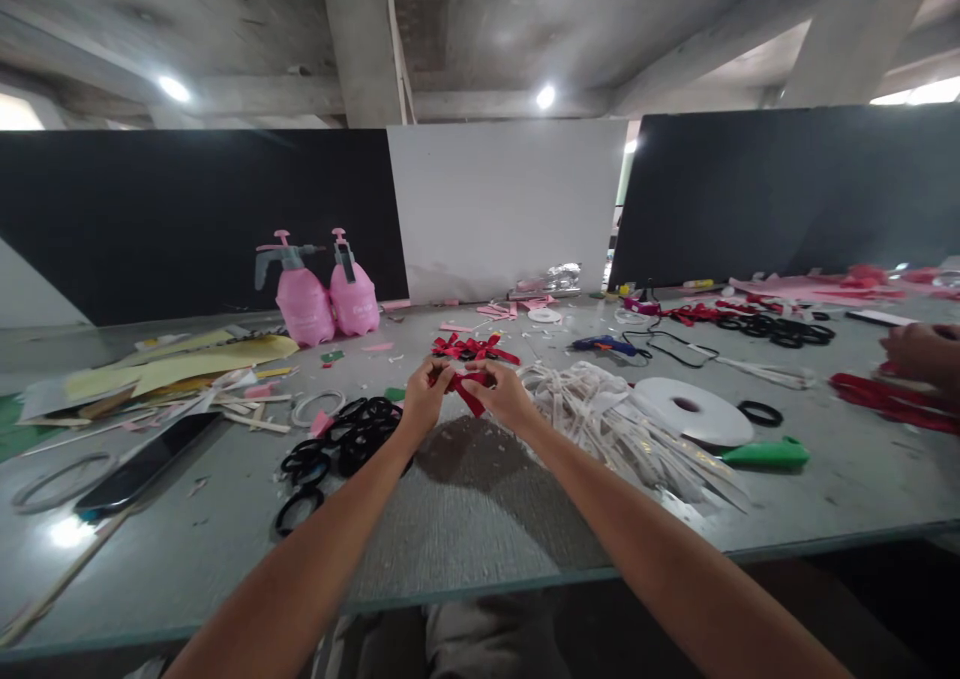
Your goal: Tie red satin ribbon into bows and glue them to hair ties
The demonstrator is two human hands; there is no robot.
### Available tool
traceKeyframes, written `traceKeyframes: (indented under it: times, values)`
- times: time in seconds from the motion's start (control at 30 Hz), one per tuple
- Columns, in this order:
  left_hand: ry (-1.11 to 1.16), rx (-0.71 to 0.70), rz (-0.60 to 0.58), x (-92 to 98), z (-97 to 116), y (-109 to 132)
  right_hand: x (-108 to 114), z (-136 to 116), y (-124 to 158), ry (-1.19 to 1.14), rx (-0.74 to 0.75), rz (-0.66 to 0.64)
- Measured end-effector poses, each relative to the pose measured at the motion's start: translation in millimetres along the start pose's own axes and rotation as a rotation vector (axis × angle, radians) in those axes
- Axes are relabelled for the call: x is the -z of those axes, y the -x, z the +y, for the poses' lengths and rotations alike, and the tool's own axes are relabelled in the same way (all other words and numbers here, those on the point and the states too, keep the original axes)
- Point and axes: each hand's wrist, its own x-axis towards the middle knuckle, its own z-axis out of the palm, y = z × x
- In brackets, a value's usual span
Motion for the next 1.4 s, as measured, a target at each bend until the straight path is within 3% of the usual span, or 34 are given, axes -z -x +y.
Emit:
traceKeyframes:
  times: [0.27,0.53,0.67,0.8,0.93,1.07,1.3,1.4]
  values:
    - [0.010,0.037,-0.148,-4.2,3,4,1,1,-2,-0.005,-0.030,-0.076]
    - [-0.009,0.147,-0.018,-3.0,-14,-3,1,2,-3,0.043,-0.093,-0.158]
    - [0.074,0.196,-0.073,-1.5,-12,-3,1,6,-3,-0.020,-0.117,-0.172]
    - [0.073,0.156,-0.161,1.2,-4,-1,4,13,-4,-0.044,-0.125,-0.146]
    - [0.077,0.116,-0.119,1.3,-8,-3,4,12,-4,-0.038,-0.095,-0.170]
    - [0.081,0.154,-0.043,0.6,-13,-5,1,9,-3,-0.122,-0.162,-0.209]
    - [0.102,0.199,-0.147,0.7,-5,-1,1,14,-4,-0.103,-0.145,-0.153]
    - [0.114,0.188,-0.093,0.3,-4,-1,1,14,-4,-0.065,-0.108,-0.083]
